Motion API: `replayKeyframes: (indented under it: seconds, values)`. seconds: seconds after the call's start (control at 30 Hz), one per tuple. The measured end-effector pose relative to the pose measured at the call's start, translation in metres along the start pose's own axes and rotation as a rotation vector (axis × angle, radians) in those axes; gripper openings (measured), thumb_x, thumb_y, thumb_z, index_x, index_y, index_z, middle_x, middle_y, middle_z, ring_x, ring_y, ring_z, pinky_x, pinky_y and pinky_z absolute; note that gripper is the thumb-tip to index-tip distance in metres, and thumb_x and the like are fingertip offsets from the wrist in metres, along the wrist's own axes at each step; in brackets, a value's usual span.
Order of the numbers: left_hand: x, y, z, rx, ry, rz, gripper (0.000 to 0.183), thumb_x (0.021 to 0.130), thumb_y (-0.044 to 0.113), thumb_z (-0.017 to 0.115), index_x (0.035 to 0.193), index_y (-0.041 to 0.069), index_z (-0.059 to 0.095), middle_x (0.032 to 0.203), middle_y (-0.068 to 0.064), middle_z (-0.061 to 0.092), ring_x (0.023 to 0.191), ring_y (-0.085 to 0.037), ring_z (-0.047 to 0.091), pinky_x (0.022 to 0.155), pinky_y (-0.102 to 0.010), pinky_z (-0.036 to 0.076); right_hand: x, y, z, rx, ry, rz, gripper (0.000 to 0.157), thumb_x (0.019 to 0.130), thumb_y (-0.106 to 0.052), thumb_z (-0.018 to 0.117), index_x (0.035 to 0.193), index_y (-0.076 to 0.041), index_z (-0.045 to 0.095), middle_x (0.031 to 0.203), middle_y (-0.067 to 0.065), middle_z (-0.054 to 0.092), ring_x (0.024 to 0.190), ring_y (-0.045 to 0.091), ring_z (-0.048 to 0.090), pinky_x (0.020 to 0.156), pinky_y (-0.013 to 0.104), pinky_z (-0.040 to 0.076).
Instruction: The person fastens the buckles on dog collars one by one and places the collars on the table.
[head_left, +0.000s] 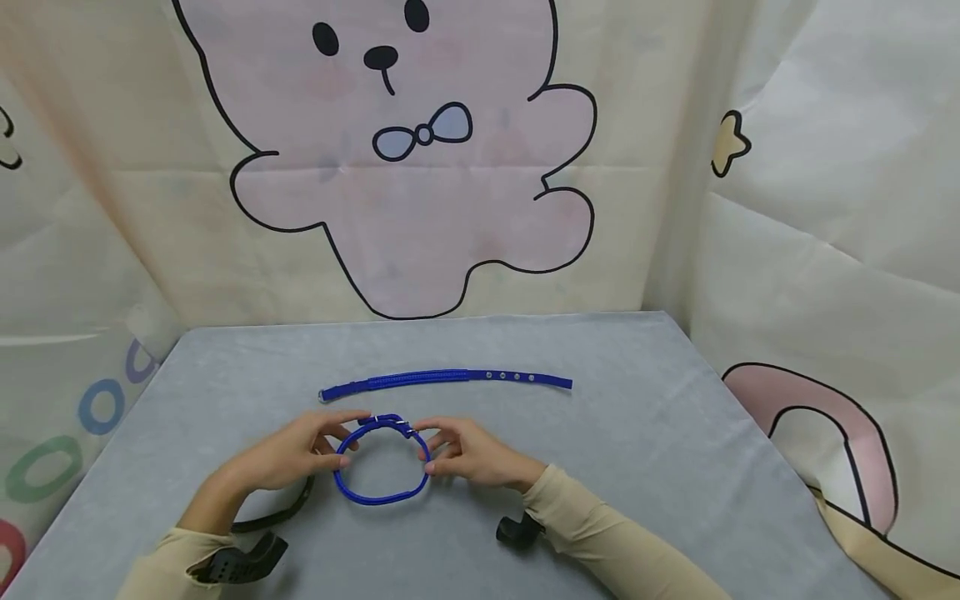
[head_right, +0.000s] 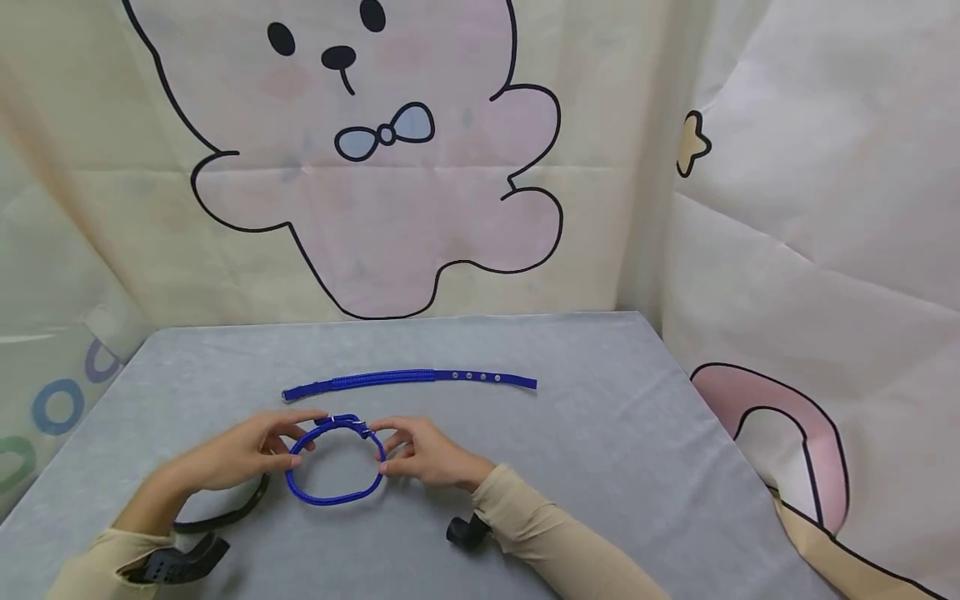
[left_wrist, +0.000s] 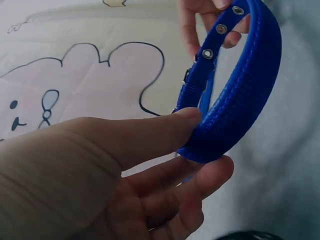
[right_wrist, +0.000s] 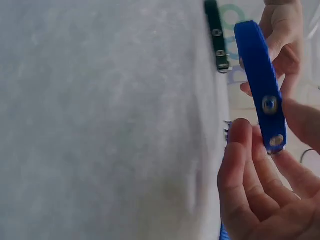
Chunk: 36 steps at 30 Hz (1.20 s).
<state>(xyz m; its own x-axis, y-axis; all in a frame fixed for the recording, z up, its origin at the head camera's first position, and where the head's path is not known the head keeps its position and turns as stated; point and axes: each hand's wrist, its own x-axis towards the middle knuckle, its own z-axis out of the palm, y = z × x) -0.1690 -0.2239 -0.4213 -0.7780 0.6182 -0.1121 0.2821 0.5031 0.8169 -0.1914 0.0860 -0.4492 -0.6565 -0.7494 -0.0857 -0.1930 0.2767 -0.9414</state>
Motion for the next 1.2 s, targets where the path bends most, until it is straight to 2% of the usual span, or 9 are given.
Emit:
replayKeyframes:
  seconds: [0.13,0.23,0.43,0.57,0.83,1.03,1.2]
  values:
    - [-0.002,-0.005,0.004,0.011,-0.008,-0.010,0.062,0.099,0.012,0.065,0.152,-0.004,0.038,0.120,-0.023,0.068,0.093,-0.019,0.072,0.076,-0.024,0.055,0.006,0.000,0.000,-0.023,-0.032,0.027,0.054,0.096,-0.002,0.067,0.146,-0.005,0.049,0.114,0.025,0.071,0.088,0.023,0.073,0.071,0.021,0.053]
    - [-0.002,-0.005,0.005,0.026,-0.002,-0.031,0.062,0.097,0.012,0.067,0.152,-0.001,0.041,0.120,-0.021,0.069,0.092,-0.016,0.070,0.074,-0.024,0.054,0.009,-0.001,0.000,-0.036,-0.031,0.055,0.054,0.095,-0.001,0.067,0.146,-0.007,0.049,0.110,0.022,0.072,0.085,0.020,0.072,0.070,0.021,0.052]
    - [-0.003,-0.008,0.001,0.037,0.041,-0.008,0.056,0.096,0.005,0.066,0.148,-0.003,0.047,0.119,-0.024,0.070,0.084,-0.013,0.066,0.069,-0.024,0.051,0.014,-0.003,0.004,-0.078,-0.024,0.079,0.056,0.095,-0.001,0.068,0.147,-0.010,0.049,0.107,0.015,0.072,0.081,0.015,0.070,0.068,0.020,0.052]
    - [-0.002,-0.011,0.000,0.028,0.046,-0.010,0.055,0.095,0.001,0.066,0.146,-0.005,0.048,0.118,-0.026,0.069,0.079,-0.012,0.066,0.068,-0.024,0.051,0.018,-0.003,0.005,-0.105,-0.033,0.072,0.055,0.094,-0.001,0.068,0.146,-0.011,0.050,0.104,0.012,0.072,0.079,0.013,0.068,0.067,0.020,0.051]
    - [0.002,-0.017,0.004,0.021,0.009,-0.035,0.057,0.095,0.003,0.067,0.147,-0.006,0.046,0.120,-0.027,0.068,0.085,-0.014,0.068,0.069,-0.024,0.051,0.023,-0.002,0.005,-0.199,-0.043,0.084,0.052,0.093,-0.003,0.071,0.142,-0.011,0.055,0.101,0.007,0.072,0.069,0.009,0.062,0.061,0.019,0.048]
    - [-0.003,-0.016,0.003,0.117,0.014,-0.076,0.055,0.092,0.005,0.070,0.144,-0.004,0.052,0.121,-0.026,0.068,0.085,-0.012,0.066,0.070,-0.025,0.052,0.028,-0.009,0.009,-0.334,-0.083,0.089,0.049,0.095,-0.015,0.071,0.142,-0.014,0.056,0.098,-0.001,0.070,0.060,0.004,0.055,0.057,0.017,0.044]
    - [-0.007,-0.014,0.003,0.181,0.036,-0.098,0.051,0.091,0.009,0.073,0.138,-0.005,0.057,0.107,-0.016,0.071,0.069,-0.006,0.056,0.065,-0.024,0.047,0.029,-0.010,0.012,-0.348,-0.106,0.082,0.045,0.100,-0.020,0.066,0.143,-0.012,0.056,0.104,0.002,0.071,0.063,0.007,0.062,0.057,0.019,0.048]
